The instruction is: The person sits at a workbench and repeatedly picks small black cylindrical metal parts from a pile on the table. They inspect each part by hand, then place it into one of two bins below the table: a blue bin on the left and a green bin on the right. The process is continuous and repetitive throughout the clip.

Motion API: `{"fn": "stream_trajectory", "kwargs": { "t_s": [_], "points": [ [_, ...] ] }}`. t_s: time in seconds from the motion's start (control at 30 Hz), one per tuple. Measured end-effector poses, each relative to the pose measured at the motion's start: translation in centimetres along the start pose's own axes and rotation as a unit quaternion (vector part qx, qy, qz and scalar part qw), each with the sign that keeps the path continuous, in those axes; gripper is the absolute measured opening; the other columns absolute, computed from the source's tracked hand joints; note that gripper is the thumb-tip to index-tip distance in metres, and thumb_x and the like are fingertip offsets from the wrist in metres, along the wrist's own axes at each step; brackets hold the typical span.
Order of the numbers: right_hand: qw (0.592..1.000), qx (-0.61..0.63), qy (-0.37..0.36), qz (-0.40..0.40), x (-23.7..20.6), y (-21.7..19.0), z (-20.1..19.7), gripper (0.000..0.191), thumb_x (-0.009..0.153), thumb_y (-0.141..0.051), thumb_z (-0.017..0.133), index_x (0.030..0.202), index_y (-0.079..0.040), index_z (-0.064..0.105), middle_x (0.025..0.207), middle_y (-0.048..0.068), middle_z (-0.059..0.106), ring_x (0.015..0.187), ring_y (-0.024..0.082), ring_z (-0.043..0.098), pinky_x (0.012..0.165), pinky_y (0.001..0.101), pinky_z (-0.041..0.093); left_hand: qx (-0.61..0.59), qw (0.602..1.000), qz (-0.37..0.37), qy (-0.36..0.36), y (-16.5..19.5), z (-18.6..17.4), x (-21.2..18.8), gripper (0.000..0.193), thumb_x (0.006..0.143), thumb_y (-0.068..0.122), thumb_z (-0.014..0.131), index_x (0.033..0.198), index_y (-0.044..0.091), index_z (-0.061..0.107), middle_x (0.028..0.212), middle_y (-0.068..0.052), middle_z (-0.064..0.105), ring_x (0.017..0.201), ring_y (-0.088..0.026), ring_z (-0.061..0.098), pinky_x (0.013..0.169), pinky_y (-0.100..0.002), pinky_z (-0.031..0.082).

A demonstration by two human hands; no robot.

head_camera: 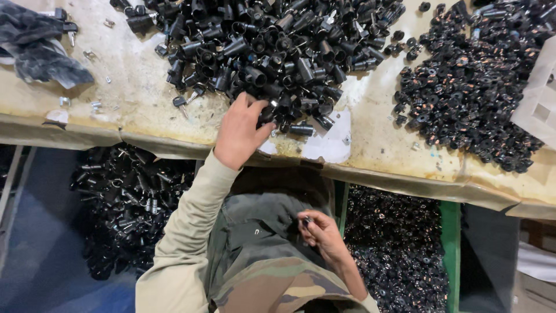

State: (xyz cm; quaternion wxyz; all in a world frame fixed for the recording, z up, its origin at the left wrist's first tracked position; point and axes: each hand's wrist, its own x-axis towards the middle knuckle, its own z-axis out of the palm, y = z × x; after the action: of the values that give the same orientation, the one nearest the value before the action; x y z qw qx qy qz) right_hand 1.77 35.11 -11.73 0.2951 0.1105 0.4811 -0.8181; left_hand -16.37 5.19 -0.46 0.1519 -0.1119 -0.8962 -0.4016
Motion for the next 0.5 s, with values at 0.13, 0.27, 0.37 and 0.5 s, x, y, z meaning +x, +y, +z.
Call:
{"fn": "stream_trajectory", "kwargs": {
  "t_s": [0.13, 0.27, 0.37, 0.5],
  "points": [
    [0.995, -0.075, -0.050, -0.033, 0.8, -0.5, 1.5, 0.028, 0.096, -0.007, 0.071, 0.123, -0.001, 0.068, 0.092, 0.006, 0.064, 0.066, 0.007, 0.054, 0.054, 0.0199, 0.042, -0.055, 0.997, -0.032, 0.054, -0.3, -0.1, 0.3, 0.033, 0.080, 0.011, 0.081, 0.110, 0.002, 0.069, 0.106, -0.015, 0.062, 0.102, -0.035, 0.062, 0.086, -0.044, 0.051],
    [0.991, -0.130, 0.018, 0.007, 1.2, -2.1, 2.7, 0.031, 0.079, -0.005, 0.075, 0.108, -0.010, 0.065, 0.090, 0.004, 0.069, 0.062, 0.006, 0.061, 0.045, 0.0188, 0.041, -0.178, 0.969, -0.008, 0.170, -0.2, -1.0, -1.1, 0.038, 0.088, -0.001, 0.079, 0.118, 0.003, 0.055, 0.122, -0.015, 0.061, 0.116, -0.030, 0.062, 0.100, -0.042, 0.050],
    [0.984, -0.179, -0.004, 0.009, 1.2, -2.5, 2.2, 0.025, 0.078, -0.002, 0.082, 0.097, -0.006, 0.067, 0.078, 0.002, 0.066, 0.056, 0.006, 0.059, 0.043, 0.0196, 0.040, -0.444, 0.888, -0.016, 0.119, 0.7, -2.2, -3.5, 0.041, 0.093, -0.004, 0.075, 0.120, 0.009, 0.046, 0.122, -0.010, 0.065, 0.118, -0.024, 0.066, 0.102, -0.038, 0.054],
    [0.977, -0.202, -0.056, 0.041, 1.4, -2.4, 1.4, 0.024, 0.081, -0.004, 0.087, 0.096, -0.003, 0.068, 0.073, 0.002, 0.069, 0.059, 0.005, 0.060, 0.049, 0.0197, 0.043, -0.493, 0.859, -0.032, -0.137, 2.7, -3.4, -8.0, 0.048, 0.081, 0.011, 0.086, 0.119, 0.008, 0.057, 0.100, -0.011, 0.073, 0.089, -0.020, 0.073, 0.077, -0.032, 0.059]
  ]
}}
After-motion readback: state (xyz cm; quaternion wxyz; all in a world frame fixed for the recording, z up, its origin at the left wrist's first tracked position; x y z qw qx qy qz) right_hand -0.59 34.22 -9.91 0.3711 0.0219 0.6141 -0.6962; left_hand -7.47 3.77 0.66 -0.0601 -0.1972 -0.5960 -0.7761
